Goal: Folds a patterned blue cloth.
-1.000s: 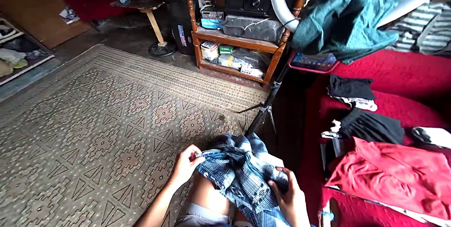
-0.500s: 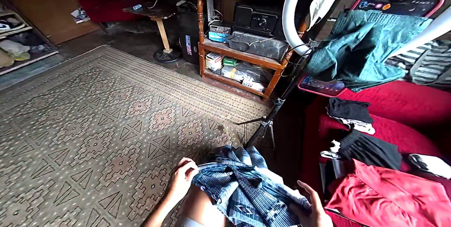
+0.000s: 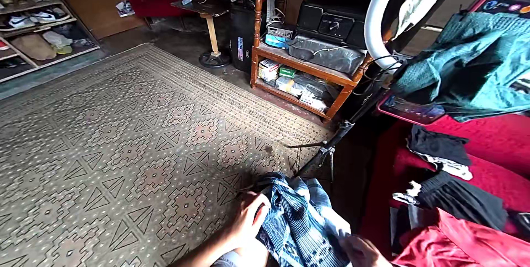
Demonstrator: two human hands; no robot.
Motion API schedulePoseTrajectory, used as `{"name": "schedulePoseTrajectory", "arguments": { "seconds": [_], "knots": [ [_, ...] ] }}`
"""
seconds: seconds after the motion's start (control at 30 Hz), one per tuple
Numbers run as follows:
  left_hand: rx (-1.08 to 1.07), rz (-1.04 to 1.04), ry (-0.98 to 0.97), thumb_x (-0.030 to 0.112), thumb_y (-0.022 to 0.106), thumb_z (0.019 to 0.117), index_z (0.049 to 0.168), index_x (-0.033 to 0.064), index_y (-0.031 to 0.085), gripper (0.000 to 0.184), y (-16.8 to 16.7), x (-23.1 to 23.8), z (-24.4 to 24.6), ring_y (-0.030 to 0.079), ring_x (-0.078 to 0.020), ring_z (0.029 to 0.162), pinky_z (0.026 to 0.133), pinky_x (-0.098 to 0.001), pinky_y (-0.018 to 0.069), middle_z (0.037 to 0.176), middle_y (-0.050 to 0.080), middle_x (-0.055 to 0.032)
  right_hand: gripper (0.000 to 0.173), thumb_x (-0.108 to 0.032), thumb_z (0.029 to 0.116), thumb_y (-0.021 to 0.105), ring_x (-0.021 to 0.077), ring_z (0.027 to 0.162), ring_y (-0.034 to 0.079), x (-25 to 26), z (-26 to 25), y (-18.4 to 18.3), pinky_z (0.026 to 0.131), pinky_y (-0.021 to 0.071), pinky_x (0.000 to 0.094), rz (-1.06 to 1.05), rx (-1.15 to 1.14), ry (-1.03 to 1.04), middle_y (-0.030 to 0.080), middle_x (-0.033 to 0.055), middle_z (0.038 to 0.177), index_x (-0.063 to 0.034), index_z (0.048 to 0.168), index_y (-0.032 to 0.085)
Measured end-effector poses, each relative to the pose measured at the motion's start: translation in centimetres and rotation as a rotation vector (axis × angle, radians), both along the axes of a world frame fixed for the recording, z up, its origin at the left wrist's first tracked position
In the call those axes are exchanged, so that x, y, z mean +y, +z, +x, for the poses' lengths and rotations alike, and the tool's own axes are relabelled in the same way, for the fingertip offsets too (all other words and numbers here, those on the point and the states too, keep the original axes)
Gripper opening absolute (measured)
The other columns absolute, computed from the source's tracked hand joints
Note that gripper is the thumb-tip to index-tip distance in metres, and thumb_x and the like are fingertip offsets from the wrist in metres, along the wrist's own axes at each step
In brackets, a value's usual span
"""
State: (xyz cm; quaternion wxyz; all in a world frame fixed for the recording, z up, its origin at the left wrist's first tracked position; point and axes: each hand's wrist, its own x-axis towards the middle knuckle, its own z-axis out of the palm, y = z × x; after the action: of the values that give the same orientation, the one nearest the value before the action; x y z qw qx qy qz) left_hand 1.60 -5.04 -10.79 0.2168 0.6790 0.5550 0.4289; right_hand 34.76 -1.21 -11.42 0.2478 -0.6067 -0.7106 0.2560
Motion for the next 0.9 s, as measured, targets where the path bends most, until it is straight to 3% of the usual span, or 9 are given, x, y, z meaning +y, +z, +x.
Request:
{"name": "schedulePoseTrajectory", "arguments": {
  "seconds": [0.1, 0.2, 0.3, 0.4, 0.47, 0.57, 0.67, 0.77, 0.9],
  "knots": [
    [-0.058, -0.341, -0.037, 0.032, 0.057, 0.1028, 0.121, -0.0003, 0.061, 0.037, -0.2, 0.0, -0.3, 0.067, -0.0240, 0.099, 0.092, -0.0416, 0.0539, 0.104, 0.069, -0.0165, 0.005, -0.016, 0.0884, 0.075, 0.0106, 0.108, 0.066, 0.9, 3.1, 1.2, 0.090, 0.0588, 0.0278, 0.232, 0.465, 0.044, 0.068, 0.0019, 0.118, -0.0111, 0.087, 0.075],
    [-0.063, -0.634, -0.117, 0.037, 0.071, 0.0939, 0.118, -0.0041, 0.064, 0.048, -0.1, -0.1, -1.6, 0.068, -0.0311, 0.101, 0.094, -0.0504, 0.0526, 0.104, 0.070, -0.0219, 0.011, -0.026, 0.0957, 0.070, -0.0003, 0.120, 0.057, 2.2, 6.6, 4.0, 0.101, 0.0494, 0.0213, 0.372, 0.684, 0.120, 0.065, -0.0209, 0.126, -0.0344, 0.099, 0.076],
    [-0.035, -0.736, -0.242, 0.033, 0.072, 0.0939, 0.108, -0.0032, 0.070, 0.039, -0.5, -0.7, -3.4, 0.069, -0.0285, 0.098, 0.093, -0.0493, 0.0526, 0.100, 0.071, -0.0196, 0.020, -0.014, 0.1010, 0.061, -0.0011, 0.095, 0.068, 2.0, 8.0, 4.8, 0.082, 0.0569, 0.0188, 0.357, 0.902, 0.040, 0.074, -0.0158, 0.106, -0.0282, 0.105, 0.075],
    [-0.044, -0.727, -0.261, 0.031, 0.070, 0.0953, 0.109, -0.0018, 0.070, 0.035, -0.5, -0.9, -4.8, 0.069, -0.0252, 0.097, 0.093, -0.0468, 0.0534, 0.100, 0.072, -0.0174, 0.018, -0.011, 0.1022, 0.053, -0.0022, 0.069, 0.063, 1.1, 7.6, 4.3, 0.062, 0.0546, 0.0185, 0.077, 0.652, 0.031, 0.071, -0.0134, 0.086, -0.0199, 0.104, 0.069],
    [0.023, -0.778, -0.308, 0.028, 0.072, 0.0944, 0.112, -0.0026, 0.068, 0.036, 0.3, -0.4, -5.8, 0.068, -0.0273, 0.102, 0.096, -0.0484, 0.0519, 0.105, 0.071, -0.0188, 0.020, -0.013, 0.1011, 0.054, 0.0192, 0.069, 0.065, 1.0, 7.5, 4.1, 0.064, 0.0554, 0.0414, -0.109, 0.084, 0.057, 0.068, 0.0088, 0.083, 0.0008, 0.110, 0.066],
    [0.274, -0.937, -0.492, 0.025, 0.076, 0.0914, 0.106, -0.0064, 0.068, 0.036, 2.0, 2.0, -7.7, 0.067, -0.0339, 0.097, 0.091, -0.0564, 0.0503, 0.100, 0.069, -0.0225, 0.033, -0.027, 0.1021, 0.062, 0.0503, 0.094, 0.069, 2.8, 8.9, 4.2, 0.084, 0.0496, 0.0731, -0.351, -0.323, 0.083, 0.071, 0.0292, 0.098, 0.0023, 0.117, 0.068],
    [0.433, -0.882, -0.610, 0.022, 0.074, 0.0926, 0.093, -0.0078, 0.067, 0.030, 3.2, 6.0, -11.6, 0.064, -0.0307, 0.080, 0.078, -0.0543, 0.0510, 0.084, 0.066, -0.0193, 0.044, -0.036, 0.0907, 0.078, 0.0484, 0.102, 0.067, 5.2, 13.1, 5.3, 0.093, 0.0483, 0.0701, -0.544, -0.472, 0.223, 0.071, 0.0282, 0.102, 0.0017, 0.113, 0.072],
    [0.389, -0.637, -0.382, 0.017, 0.068, 0.0953, 0.110, -0.0055, 0.070, 0.027, 8.4, 11.6, -16.1, 0.068, -0.0282, 0.101, 0.096, -0.0503, 0.0518, 0.105, 0.071, -0.0200, 0.041, -0.032, 0.0886, 0.081, 0.0500, 0.108, 0.064, 7.3, 15.6, 9.0, 0.098, 0.0457, 0.0675, -0.625, -0.715, 0.298, 0.070, 0.0303, 0.105, 0.0048, 0.105, 0.074],
    [0.045, -0.430, 0.055, 0.014, 0.052, 0.1067, 0.129, -0.0060, 0.059, 0.031, 15.6, 17.7, -18.1, 0.063, -0.0266, 0.113, 0.101, -0.0475, 0.0495, 0.123, 0.064, -0.0218, 0.012, 0.011, 0.0937, 0.055, 0.0201, 0.077, 0.065, 7.2, 18.2, 18.8, 0.077, 0.0548, 0.0371, -0.204, -0.065, 0.047, 0.066, 0.0149, 0.080, 0.0093, 0.093, 0.067]
  ]
}}
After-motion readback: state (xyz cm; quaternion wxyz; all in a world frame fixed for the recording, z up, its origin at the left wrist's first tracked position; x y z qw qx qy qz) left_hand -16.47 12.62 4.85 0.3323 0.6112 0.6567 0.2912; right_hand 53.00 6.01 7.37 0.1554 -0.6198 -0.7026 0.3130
